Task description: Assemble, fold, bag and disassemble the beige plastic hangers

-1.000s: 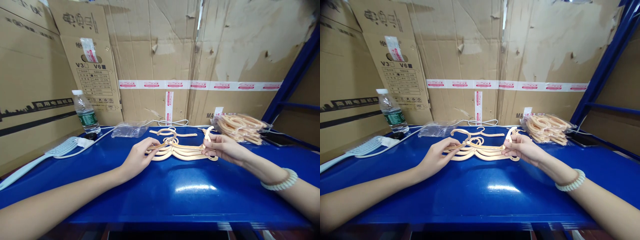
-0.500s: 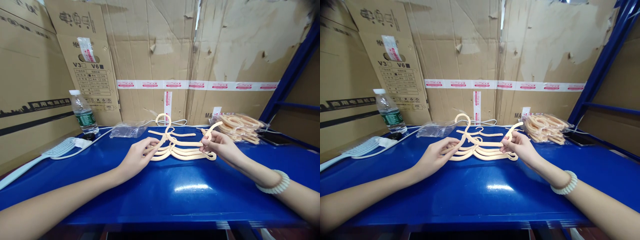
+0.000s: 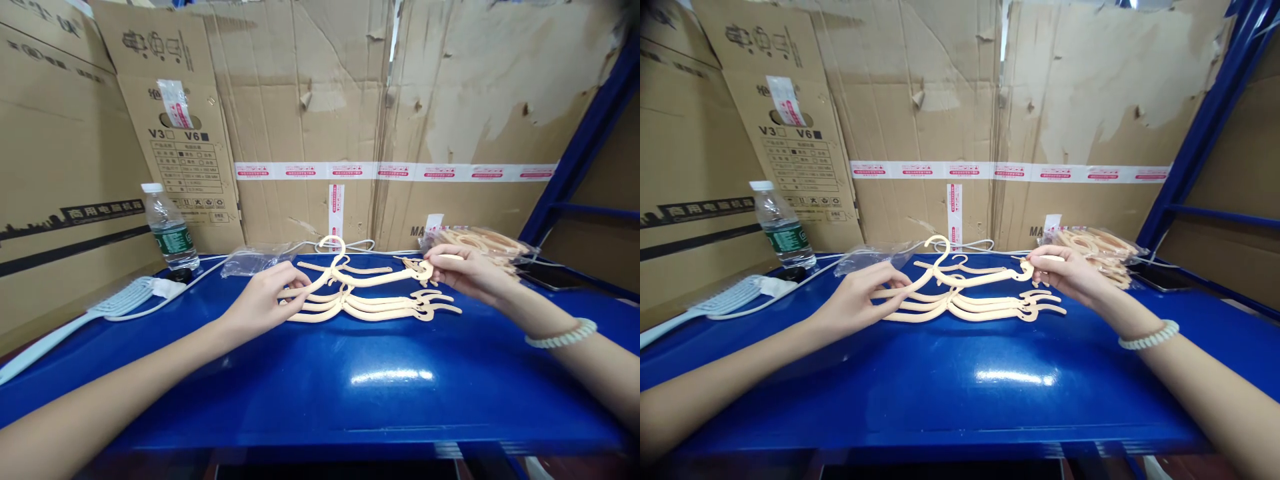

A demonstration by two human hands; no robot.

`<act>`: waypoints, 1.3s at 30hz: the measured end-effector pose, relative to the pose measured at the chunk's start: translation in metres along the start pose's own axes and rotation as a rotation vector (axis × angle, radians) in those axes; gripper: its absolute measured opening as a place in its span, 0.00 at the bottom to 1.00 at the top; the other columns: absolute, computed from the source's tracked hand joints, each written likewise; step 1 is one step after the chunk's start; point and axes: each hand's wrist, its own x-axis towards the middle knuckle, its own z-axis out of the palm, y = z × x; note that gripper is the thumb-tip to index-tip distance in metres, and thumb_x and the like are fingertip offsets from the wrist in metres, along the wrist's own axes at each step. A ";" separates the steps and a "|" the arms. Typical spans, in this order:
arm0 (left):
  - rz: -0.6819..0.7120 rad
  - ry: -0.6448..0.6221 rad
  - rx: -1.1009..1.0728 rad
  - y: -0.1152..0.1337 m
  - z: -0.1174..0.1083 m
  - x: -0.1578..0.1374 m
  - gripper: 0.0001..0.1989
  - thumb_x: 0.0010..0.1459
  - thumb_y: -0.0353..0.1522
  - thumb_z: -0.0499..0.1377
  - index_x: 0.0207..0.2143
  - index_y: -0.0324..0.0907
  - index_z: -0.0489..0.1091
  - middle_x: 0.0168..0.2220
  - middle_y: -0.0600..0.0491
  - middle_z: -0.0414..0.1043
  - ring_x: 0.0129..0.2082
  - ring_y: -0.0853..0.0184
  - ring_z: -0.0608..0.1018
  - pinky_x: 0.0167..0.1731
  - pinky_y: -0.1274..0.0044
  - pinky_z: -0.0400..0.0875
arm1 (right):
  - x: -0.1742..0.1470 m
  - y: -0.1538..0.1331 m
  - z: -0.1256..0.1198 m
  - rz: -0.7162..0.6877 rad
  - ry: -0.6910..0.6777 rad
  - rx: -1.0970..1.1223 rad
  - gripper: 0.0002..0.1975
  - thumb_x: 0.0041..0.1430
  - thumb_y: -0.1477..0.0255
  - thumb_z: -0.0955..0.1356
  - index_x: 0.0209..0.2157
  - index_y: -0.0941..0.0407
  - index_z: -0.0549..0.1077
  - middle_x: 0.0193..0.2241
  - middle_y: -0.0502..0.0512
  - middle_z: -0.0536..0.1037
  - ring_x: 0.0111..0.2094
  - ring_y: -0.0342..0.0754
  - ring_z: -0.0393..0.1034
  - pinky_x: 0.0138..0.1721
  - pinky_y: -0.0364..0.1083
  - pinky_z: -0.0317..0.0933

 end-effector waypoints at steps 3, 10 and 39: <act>0.075 -0.117 0.025 0.000 -0.008 0.000 0.05 0.58 0.30 0.56 0.36 0.41 0.71 0.32 0.53 0.73 0.31 0.68 0.74 0.31 0.78 0.67 | 0.000 -0.010 -0.014 0.025 -0.173 -0.288 0.08 0.47 0.69 0.76 0.30 0.57 0.79 0.25 0.54 0.78 0.26 0.44 0.68 0.30 0.43 0.63; 0.170 -0.450 0.028 0.010 -0.014 -0.004 0.04 0.54 0.26 0.57 0.32 0.43 0.69 0.30 0.56 0.72 0.27 0.70 0.73 0.27 0.79 0.63 | -0.007 -0.022 -0.017 0.080 -0.581 -0.720 0.08 0.53 0.67 0.72 0.31 0.57 0.78 0.28 0.55 0.79 0.29 0.47 0.71 0.30 0.43 0.63; 0.165 -0.446 0.208 -0.009 0.004 -0.006 0.10 0.66 0.29 0.48 0.36 0.41 0.69 0.38 0.50 0.72 0.38 0.64 0.75 0.37 0.76 0.67 | 0.001 0.000 -0.017 -0.006 -0.445 -1.273 0.16 0.53 0.56 0.68 0.29 0.56 0.74 0.27 0.55 0.76 0.28 0.51 0.69 0.28 0.46 0.57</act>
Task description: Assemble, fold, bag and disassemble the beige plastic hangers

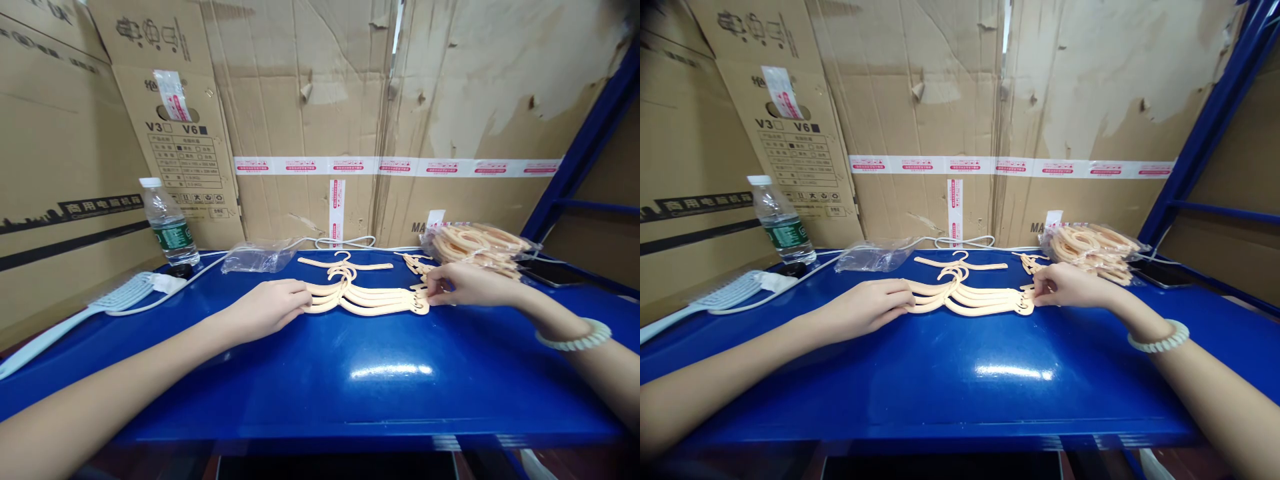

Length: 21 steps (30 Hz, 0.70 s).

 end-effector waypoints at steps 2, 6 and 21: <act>-0.008 -0.004 0.009 0.000 0.000 -0.001 0.09 0.66 0.30 0.49 0.37 0.41 0.68 0.40 0.50 0.72 0.39 0.64 0.75 0.37 0.76 0.67 | 0.000 -0.002 0.000 -0.008 -0.013 -0.003 0.16 0.53 0.57 0.68 0.30 0.56 0.74 0.27 0.55 0.76 0.28 0.51 0.69 0.28 0.46 0.57; -0.003 0.002 0.030 -0.002 0.000 -0.002 0.08 0.65 0.30 0.49 0.38 0.42 0.68 0.41 0.50 0.72 0.40 0.64 0.75 0.37 0.75 0.67 | -0.001 -0.003 0.000 -0.008 -0.028 0.006 0.15 0.54 0.58 0.67 0.30 0.56 0.73 0.26 0.54 0.75 0.27 0.50 0.68 0.27 0.45 0.57; -0.011 0.042 0.000 -0.004 0.007 0.000 0.09 0.66 0.31 0.49 0.36 0.41 0.67 0.37 0.51 0.72 0.37 0.65 0.73 0.36 0.75 0.67 | -0.003 0.003 0.000 0.012 -0.043 -0.042 0.14 0.55 0.58 0.64 0.27 0.55 0.67 0.23 0.52 0.71 0.25 0.48 0.65 0.25 0.45 0.53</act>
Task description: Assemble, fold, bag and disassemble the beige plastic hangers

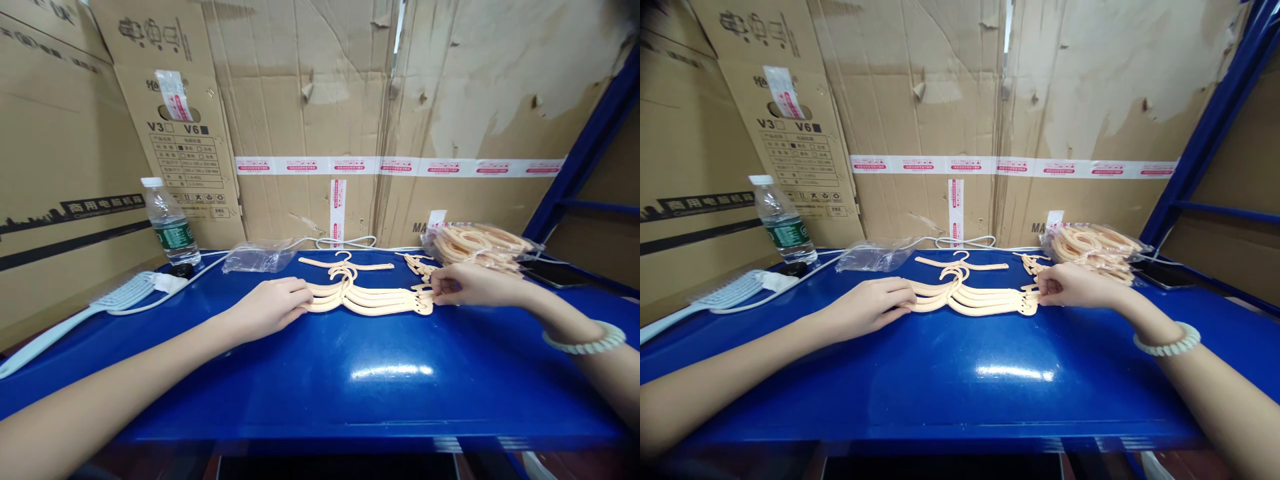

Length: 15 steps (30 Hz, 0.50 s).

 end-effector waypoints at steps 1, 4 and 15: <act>0.002 0.004 0.011 0.000 -0.001 0.000 0.09 0.66 0.31 0.49 0.36 0.41 0.68 0.37 0.51 0.72 0.38 0.65 0.73 0.36 0.75 0.66 | 0.000 0.001 0.000 -0.001 0.004 -0.005 0.15 0.55 0.58 0.64 0.27 0.55 0.67 0.23 0.52 0.71 0.25 0.48 0.65 0.25 0.45 0.53; 0.005 0.003 0.042 0.001 -0.002 0.000 0.07 0.65 0.31 0.51 0.36 0.41 0.68 0.37 0.51 0.72 0.38 0.64 0.73 0.36 0.74 0.66 | 0.001 0.003 0.001 -0.014 0.018 -0.005 0.17 0.57 0.55 0.63 0.27 0.55 0.67 0.22 0.52 0.70 0.24 0.47 0.64 0.24 0.44 0.52; 0.004 0.028 0.042 -0.002 -0.004 0.000 0.04 0.63 0.32 0.55 0.38 0.43 0.69 0.38 0.53 0.73 0.37 0.64 0.74 0.36 0.75 0.66 | 0.003 0.001 -0.001 0.025 0.311 0.036 0.20 0.56 0.52 0.61 0.28 0.55 0.69 0.20 0.52 0.69 0.22 0.47 0.61 0.23 0.45 0.52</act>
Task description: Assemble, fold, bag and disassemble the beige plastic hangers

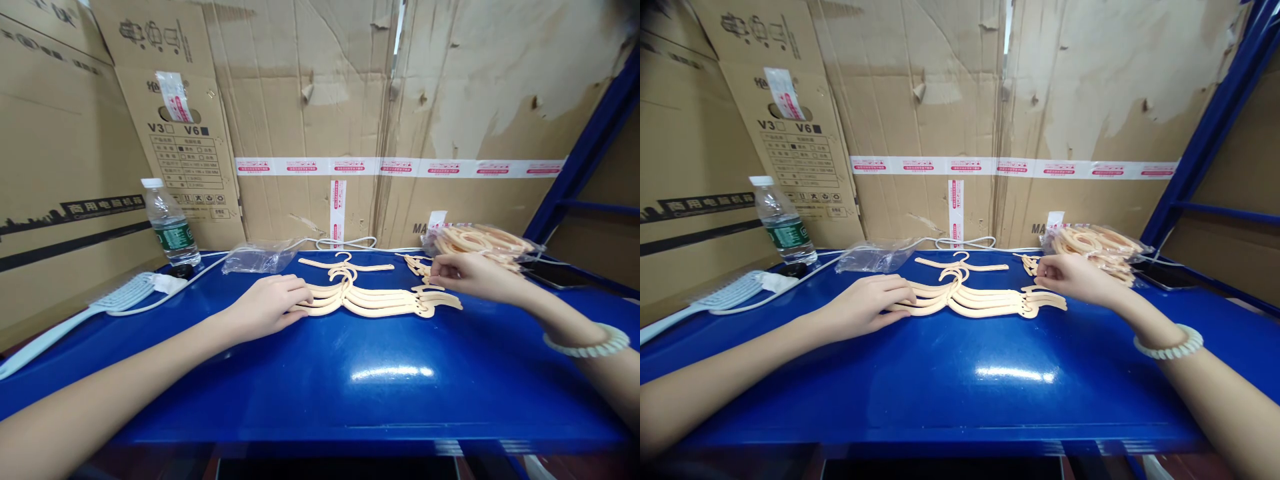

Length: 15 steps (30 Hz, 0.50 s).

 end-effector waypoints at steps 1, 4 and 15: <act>-0.003 0.005 0.004 0.000 -0.001 0.000 0.04 0.63 0.32 0.55 0.38 0.43 0.69 0.38 0.53 0.73 0.37 0.64 0.74 0.36 0.75 0.66 | 0.000 0.000 0.000 0.003 0.034 0.005 0.21 0.56 0.51 0.61 0.28 0.55 0.69 0.20 0.52 0.69 0.21 0.47 0.61 0.23 0.45 0.53; -0.005 0.015 0.032 -0.002 -0.006 0.000 0.05 0.63 0.33 0.55 0.39 0.42 0.69 0.38 0.52 0.73 0.37 0.64 0.75 0.36 0.74 0.66 | 0.001 0.000 -0.001 0.003 0.124 0.026 0.21 0.57 0.50 0.61 0.28 0.55 0.69 0.19 0.52 0.69 0.21 0.47 0.62 0.22 0.45 0.54; -0.048 0.027 0.105 -0.006 -0.017 -0.001 0.09 0.65 0.35 0.52 0.38 0.42 0.71 0.35 0.52 0.74 0.36 0.63 0.76 0.36 0.72 0.67 | 0.003 -0.004 0.003 0.049 0.251 0.045 0.25 0.56 0.46 0.61 0.31 0.55 0.70 0.16 0.49 0.67 0.19 0.47 0.60 0.21 0.45 0.52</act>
